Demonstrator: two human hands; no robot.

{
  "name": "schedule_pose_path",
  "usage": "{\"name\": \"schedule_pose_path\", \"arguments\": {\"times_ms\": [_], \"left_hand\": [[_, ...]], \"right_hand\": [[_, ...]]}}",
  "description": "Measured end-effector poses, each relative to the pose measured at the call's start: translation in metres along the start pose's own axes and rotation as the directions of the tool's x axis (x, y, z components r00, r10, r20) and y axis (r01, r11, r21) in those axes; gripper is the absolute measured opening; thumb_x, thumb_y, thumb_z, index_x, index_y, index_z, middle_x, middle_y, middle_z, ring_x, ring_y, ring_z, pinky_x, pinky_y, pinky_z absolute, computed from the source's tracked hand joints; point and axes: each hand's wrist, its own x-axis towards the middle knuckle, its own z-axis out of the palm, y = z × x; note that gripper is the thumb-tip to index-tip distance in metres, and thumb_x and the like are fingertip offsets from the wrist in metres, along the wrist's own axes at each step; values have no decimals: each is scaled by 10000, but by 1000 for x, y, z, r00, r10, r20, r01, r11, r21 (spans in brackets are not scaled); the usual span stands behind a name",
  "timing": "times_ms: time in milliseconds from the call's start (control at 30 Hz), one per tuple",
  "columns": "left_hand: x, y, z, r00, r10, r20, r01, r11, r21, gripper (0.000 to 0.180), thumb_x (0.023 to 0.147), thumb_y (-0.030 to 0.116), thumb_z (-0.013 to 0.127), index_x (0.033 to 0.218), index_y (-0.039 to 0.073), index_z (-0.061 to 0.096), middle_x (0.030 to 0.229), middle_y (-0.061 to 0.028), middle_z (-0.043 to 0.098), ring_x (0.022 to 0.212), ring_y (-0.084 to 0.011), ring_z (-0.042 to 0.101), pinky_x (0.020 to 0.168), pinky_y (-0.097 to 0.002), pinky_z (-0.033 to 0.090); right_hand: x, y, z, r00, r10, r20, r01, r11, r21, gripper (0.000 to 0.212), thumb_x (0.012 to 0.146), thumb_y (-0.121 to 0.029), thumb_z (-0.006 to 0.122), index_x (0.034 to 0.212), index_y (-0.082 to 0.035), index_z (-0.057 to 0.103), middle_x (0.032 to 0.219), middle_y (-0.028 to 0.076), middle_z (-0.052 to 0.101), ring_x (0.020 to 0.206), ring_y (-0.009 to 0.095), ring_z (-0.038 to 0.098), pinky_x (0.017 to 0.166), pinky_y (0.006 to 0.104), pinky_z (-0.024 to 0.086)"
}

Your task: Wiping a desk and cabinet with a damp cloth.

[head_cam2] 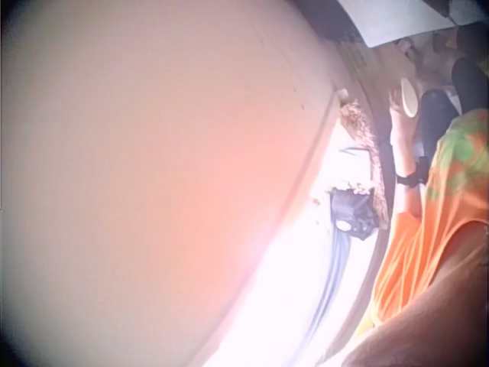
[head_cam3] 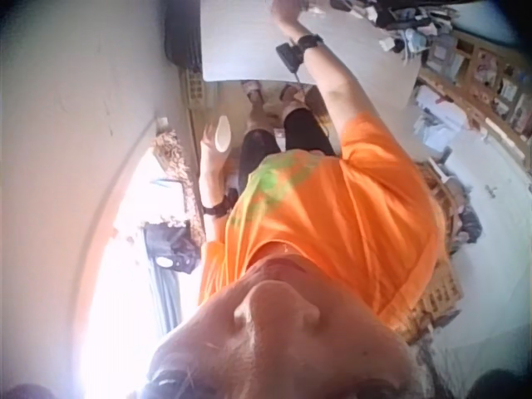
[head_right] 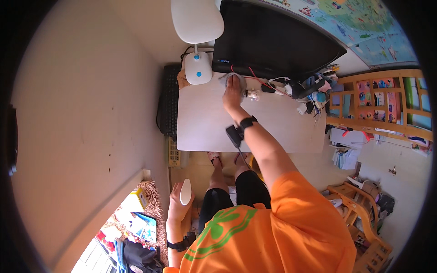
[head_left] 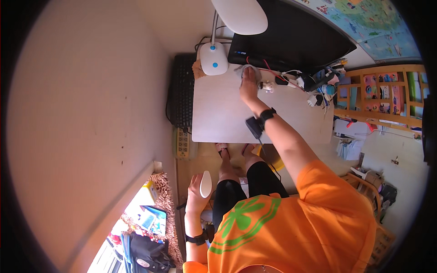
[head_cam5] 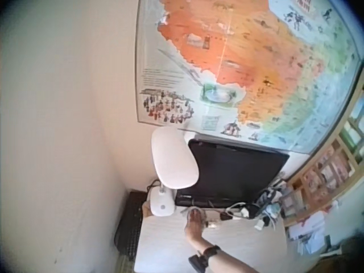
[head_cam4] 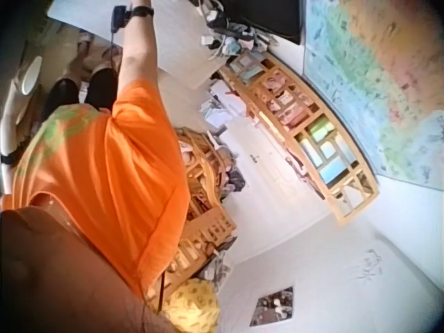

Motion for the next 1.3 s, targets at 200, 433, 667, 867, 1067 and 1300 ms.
{"name": "schedule_pose_path", "arguments": {"times_ms": [200, 433, 667, 867, 1067, 1300], "left_hand": [[-2, 5, 4, 999, -35, -31, 35, 999, 1, 339, 781, 13, 663, 1108, -15, 579, 955, -209, 577, 899, -422, 573, 782, -437, 496], [21, 17, 7, 998, 63, 26, -64, 998, 6, 308, 793, 37, 670, 1085, -11, 585, 922, -202, 572, 855, -409, 587, 750, -434, 497], [38, 18, 14, 991, 116, 60, -119, 992, 48, 279, 802, 55, 686, 1057, -5, 590, 919, -184, 594, 833, -366, 621, 739, -414, 506], [55, 25, 13, 982, -23, 186, 26, 1000, -11, 350, 767, 6, 682, 1105, 11, 592, 985, -181, 602, 948, -400, 585, 789, -447, 518], [87, 49, 28, 941, 242, 235, -269, 959, 92, 279, 801, 42, 700, 1057, -8, 601, 960, -175, 613, 859, -338, 648, 745, -370, 523], [92, 66, 39, 941, 179, 287, -215, 972, 98, 252, 804, 38, 693, 1032, -12, 599, 944, -184, 608, 846, -350, 650, 732, -382, 523]], "right_hand": [[-20, -16, 12, 980, -174, 93, 184, 977, -110, 555, 868, 49, 409, 1417, -31, 436, 1497, 172, 395, 1393, 313, 372, 1150, 380, 329], [-16, 35, 20, 976, 88, -201, -85, 996, 24, 520, 934, 22, 338, 1437, -79, 424, 1507, 144, 383, 1417, 288, 331, 1195, 362, 239], [-161, -10, -61, 844, -398, 358, 336, 915, 225, 546, 856, 3, 480, 1401, -26, 455, 1486, 136, 411, 1380, 306, 388, 1148, 381, 338], [-188, 135, -158, 964, 227, 136, -218, 973, -78, 544, 895, 16, 378, 1437, -23, 404, 1498, 197, 383, 1405, 339, 350, 1164, 387, 277], [-113, 115, -75, 987, 154, -55, -147, 982, 117, 623, 884, 37, 369, 1488, -115, 375, 1569, 125, 292, 1468, 299, 234, 1211, 396, 185], [-185, 60, -79, 933, 106, 344, -276, 826, 492, 512, 902, -12, 483, 1412, -54, 452, 1508, 142, 379, 1416, 321, 334, 1157, 405, 300]]}}
